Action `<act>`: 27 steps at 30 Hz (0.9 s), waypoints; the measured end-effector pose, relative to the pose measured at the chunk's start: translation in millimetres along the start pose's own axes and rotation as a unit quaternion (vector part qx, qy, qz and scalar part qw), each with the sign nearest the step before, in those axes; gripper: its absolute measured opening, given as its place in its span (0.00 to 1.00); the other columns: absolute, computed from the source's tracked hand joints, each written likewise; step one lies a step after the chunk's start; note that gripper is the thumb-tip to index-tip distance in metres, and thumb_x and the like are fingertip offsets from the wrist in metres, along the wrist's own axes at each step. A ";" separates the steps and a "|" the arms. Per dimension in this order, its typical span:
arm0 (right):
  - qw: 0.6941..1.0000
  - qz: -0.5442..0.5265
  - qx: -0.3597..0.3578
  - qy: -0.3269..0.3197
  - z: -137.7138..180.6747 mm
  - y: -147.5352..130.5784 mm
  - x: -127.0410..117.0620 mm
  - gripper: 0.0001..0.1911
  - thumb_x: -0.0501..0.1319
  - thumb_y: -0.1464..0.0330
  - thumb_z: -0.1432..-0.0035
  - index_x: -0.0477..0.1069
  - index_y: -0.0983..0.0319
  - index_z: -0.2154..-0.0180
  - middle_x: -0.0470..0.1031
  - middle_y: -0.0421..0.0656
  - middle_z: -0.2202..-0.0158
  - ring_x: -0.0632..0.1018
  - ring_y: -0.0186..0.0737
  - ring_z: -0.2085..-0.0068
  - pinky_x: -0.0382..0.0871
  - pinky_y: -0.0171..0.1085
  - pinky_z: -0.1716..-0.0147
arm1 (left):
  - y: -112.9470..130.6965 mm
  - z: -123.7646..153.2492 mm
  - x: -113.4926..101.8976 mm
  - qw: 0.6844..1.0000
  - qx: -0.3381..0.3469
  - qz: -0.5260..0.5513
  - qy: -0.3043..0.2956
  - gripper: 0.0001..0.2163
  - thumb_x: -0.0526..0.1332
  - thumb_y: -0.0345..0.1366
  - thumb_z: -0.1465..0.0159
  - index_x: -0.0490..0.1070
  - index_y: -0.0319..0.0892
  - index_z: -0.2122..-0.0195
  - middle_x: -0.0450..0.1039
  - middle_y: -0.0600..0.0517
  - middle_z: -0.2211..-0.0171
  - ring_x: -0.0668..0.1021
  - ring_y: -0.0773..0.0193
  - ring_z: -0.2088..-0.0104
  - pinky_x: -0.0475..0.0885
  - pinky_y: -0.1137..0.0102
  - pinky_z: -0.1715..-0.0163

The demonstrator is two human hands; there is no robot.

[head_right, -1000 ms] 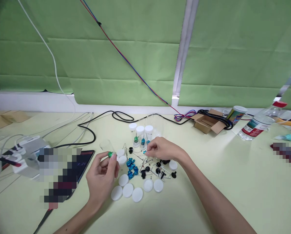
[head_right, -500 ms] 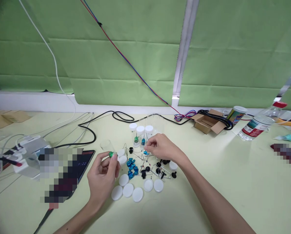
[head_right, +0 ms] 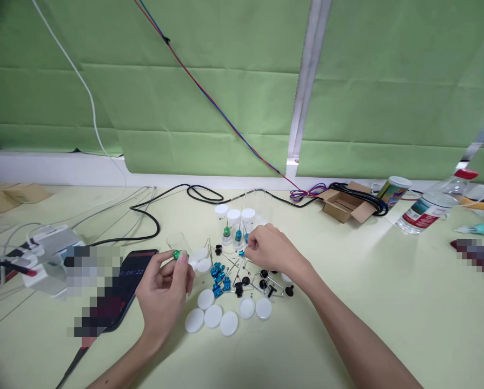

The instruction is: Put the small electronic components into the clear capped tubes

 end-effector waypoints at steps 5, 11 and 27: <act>0.999 -0.035 -0.005 0.019 1.3 -4.0 -9.8 0.10 0.53 0.71 0.52 0.60 0.61 0.83 0.59 0.38 0.82 0.60 0.32 0.77 0.53 0.33 0.77 | 0.3 1.2 0.4 1.000 0.002 -0.004 0.001 0.07 0.62 0.38 0.38 0.64 0.44 0.64 0.66 0.59 0.84 0.71 0.68 0.83 0.68 0.74 0.80; 0.998 -0.044 0.012 0.041 1.7 -4.4 -11.6 0.10 0.53 0.71 0.52 0.58 0.61 0.83 0.57 0.38 0.82 0.58 0.32 0.77 0.52 0.34 0.78 | -1.9 4.7 -1.3 0.999 0.023 -0.030 0.009 0.07 0.62 0.38 0.38 0.66 0.43 0.63 0.69 0.58 0.82 0.74 0.67 0.81 0.70 0.73 0.79; 0.994 -0.083 0.028 0.063 2.1 -6.5 -13.8 0.11 0.53 0.69 0.50 0.59 0.61 0.83 0.58 0.37 0.82 0.59 0.32 0.78 0.50 0.34 0.79 | -8.3 27.8 35.0 0.895 0.202 -0.292 -0.272 0.07 0.52 0.34 0.32 0.68 0.43 0.58 0.73 0.46 0.60 0.76 0.56 0.58 0.73 0.62 0.61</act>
Point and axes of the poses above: each hand's wrist, its own z-axis away from the middle knuckle, its own x-axis out of the palm, y = z × x, the point moved 5 cm from there along -z, towards the middle knuckle
